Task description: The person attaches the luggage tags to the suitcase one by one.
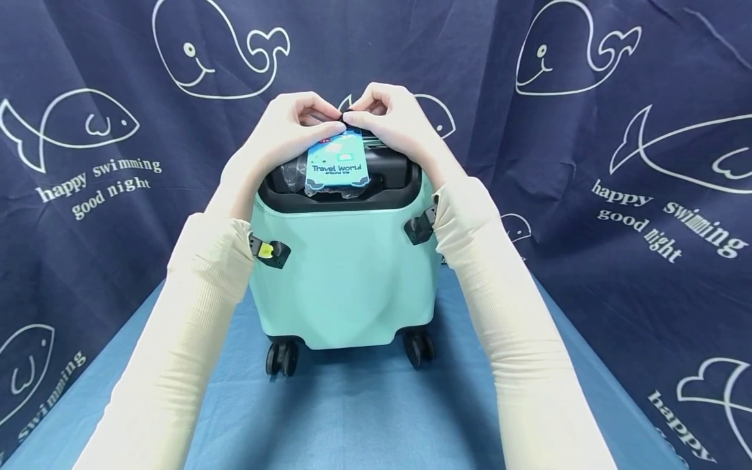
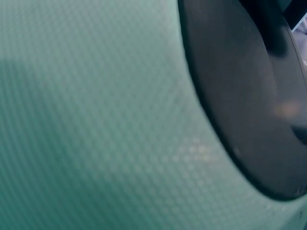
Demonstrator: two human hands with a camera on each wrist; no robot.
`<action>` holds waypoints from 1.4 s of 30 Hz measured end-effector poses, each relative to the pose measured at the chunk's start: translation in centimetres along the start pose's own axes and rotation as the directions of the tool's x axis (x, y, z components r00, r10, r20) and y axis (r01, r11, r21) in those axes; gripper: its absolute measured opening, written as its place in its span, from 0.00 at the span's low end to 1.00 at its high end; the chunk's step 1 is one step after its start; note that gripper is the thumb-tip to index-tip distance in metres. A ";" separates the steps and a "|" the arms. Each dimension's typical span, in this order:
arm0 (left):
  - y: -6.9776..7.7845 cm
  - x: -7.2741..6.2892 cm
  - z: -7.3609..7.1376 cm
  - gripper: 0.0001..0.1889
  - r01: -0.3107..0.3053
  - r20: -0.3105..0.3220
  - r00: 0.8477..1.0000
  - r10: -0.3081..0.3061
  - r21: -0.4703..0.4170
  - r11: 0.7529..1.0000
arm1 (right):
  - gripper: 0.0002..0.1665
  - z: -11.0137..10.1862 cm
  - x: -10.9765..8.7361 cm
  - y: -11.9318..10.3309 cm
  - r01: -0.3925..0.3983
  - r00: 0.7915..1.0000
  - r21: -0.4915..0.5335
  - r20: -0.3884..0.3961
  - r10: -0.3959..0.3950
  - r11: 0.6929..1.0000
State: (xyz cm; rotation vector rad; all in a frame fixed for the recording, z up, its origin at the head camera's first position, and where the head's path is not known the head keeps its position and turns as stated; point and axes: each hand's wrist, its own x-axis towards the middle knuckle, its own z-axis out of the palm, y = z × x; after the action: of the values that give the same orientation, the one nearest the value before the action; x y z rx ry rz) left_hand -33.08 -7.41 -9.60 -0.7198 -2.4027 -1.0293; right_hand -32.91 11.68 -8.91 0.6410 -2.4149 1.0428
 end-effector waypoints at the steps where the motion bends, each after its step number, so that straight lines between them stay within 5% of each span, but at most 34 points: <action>1: 0.0 0.0 0.0 0.14 -0.001 0.001 1.000 0.001 0.002 1.000 | 0.09 0.0 0.0 0.1 0.007 1.000 -0.007 -0.006 -0.007 1.000; 11: 0.0 0.0 0.0 0.14 0.000 0.012 1.000 0.000 0.021 1.000 | 0.09 0.1 0.0 0.2 -0.010 0.999 0.033 -0.049 0.012 0.999; 18: -0.1 0.0 -0.2 0.12 -0.008 0.019 1.000 0.008 0.045 0.999 | 0.11 0.1 -0.1 -0.1 -0.019 0.998 -0.050 -0.068 0.016 0.999; 32: 0.1 -0.1 0.0 0.11 -0.020 -0.038 0.999 0.021 0.032 0.999 | 0.25 -0.3 0.2 -0.1 -0.026 0.998 -0.158 0.060 0.036 0.987; 36: 0.1 0.0 0.0 0.11 -0.020 -0.042 0.999 0.021 0.014 1.000 | 0.23 -0.4 0.2 0.0 -0.038 0.998 -0.115 0.048 0.044 0.993; 42: 0.0 0.0 0.0 0.11 -0.027 -0.042 0.999 0.027 0.001 1.000 | 0.16 0.0 0.2 0.2 -0.010 1.000 0.115 0.019 0.008 0.993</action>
State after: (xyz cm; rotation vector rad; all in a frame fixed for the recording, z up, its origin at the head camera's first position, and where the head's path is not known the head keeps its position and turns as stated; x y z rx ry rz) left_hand -33.08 -7.45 -9.62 -0.7216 -2.3507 -1.0229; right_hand -33.20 11.73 -8.89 0.6817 -2.3895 1.1914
